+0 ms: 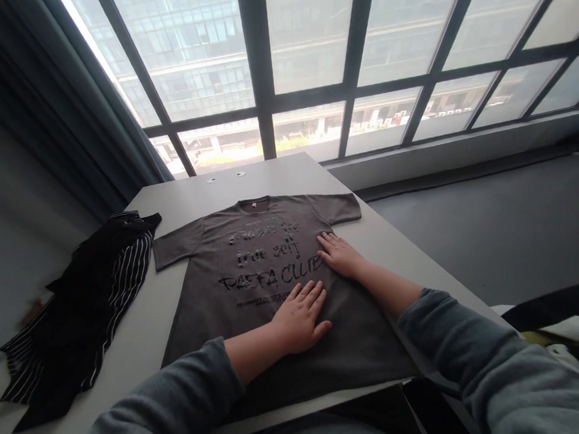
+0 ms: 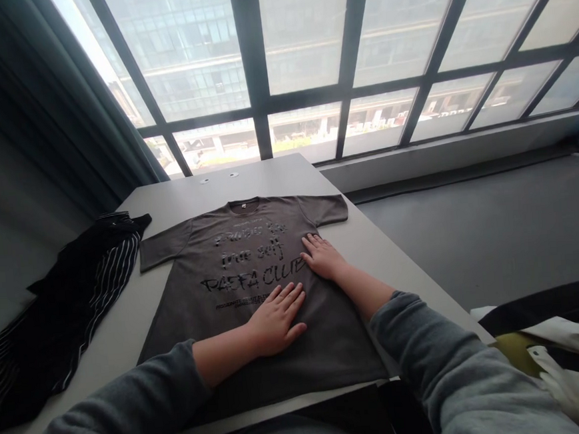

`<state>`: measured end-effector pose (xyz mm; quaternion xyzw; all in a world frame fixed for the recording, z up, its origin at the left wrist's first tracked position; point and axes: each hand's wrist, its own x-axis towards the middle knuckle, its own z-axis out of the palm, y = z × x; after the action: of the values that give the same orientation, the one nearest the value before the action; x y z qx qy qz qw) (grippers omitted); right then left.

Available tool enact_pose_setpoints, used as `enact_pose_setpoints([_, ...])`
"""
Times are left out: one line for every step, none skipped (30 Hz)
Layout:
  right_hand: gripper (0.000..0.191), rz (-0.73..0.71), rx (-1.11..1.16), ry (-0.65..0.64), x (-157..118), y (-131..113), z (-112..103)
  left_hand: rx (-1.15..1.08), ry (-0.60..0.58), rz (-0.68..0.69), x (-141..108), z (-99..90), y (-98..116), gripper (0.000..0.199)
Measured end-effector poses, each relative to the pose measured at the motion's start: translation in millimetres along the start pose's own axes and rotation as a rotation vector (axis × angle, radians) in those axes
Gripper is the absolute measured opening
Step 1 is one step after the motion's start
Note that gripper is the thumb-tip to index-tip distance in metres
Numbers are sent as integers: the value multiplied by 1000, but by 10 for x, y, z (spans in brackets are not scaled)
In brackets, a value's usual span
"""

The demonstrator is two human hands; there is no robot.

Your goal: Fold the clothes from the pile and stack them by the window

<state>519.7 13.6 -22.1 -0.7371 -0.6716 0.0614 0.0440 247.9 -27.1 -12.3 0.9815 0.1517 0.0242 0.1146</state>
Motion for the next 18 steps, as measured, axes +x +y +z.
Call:
enact_pose_setpoints([71,11,3,5,15,43,28,-21,-7,7,-143,-2,51,78])
enact_pose_setpoints([71,26,4,5,24,82,39,-38,-12,9,-284,-2,100,79])
enact_pose_setpoints([71,43,3,2,31,113,37,-51,-16,6,-422,1,147,80])
enact_pose_setpoints([72,60,-2,-4,39,137,25,-61,-20,0,-557,7,190,81])
enact_pose_setpoints([72,77,-11,-8,49,152,4,-70,-24,-7,-686,14,230,81])
enact_pose_setpoints([73,95,-27,-9,62,159,-23,-77,-27,-12,-809,18,264,81])
enact_pose_setpoints([73,111,-50,-6,77,156,-55,-82,-31,-16,-922,18,291,81])
enact_pose_setpoints([73,118,-77,1,95,143,-90,-86,-34,-15,-1021,9,309,81])
enact_pose_setpoints([72,112,-104,15,113,115,-128,-88,-36,-3,-1100,-11,313,82])
enact_pose_setpoints([72,96,-126,35,131,70,-164,-87,-39,22,-1155,-45,299,82])
enact_pose_setpoints([71,71,-139,59,146,5,-196,-81,-38,58,-1182,-90,261,82])
enact_pose_setpoints([71,41,-143,82,153,-82,-222,-69,-30,88,-1182,-146,194,79])
enact_pose_setpoints([71,15,-137,98,148,-191,-237,-49,-11,98,-1156,-208,94,76])
enact_pose_setpoints([72,-7,-125,102,128,-321,-240,-23,17,82,-1109,-271,-40,71])
enact_pose_setpoints([72,-23,-109,91,89,-464,-227,10,60,15,-1051,-330,-205,68])
enact_pose_setpoints([73,-37,-91,72,30,-614,-200,43,103,-81,-991,-380,-396,65])
enact_pose_setpoints([74,-58,-74,51,-48,-761,-159,73,136,-172,-939,-419,-604,63])
enact_pose_setpoints([75,-89,-56,34,-141,-893,-109,102,148,-240,-904,-446,-818,61])
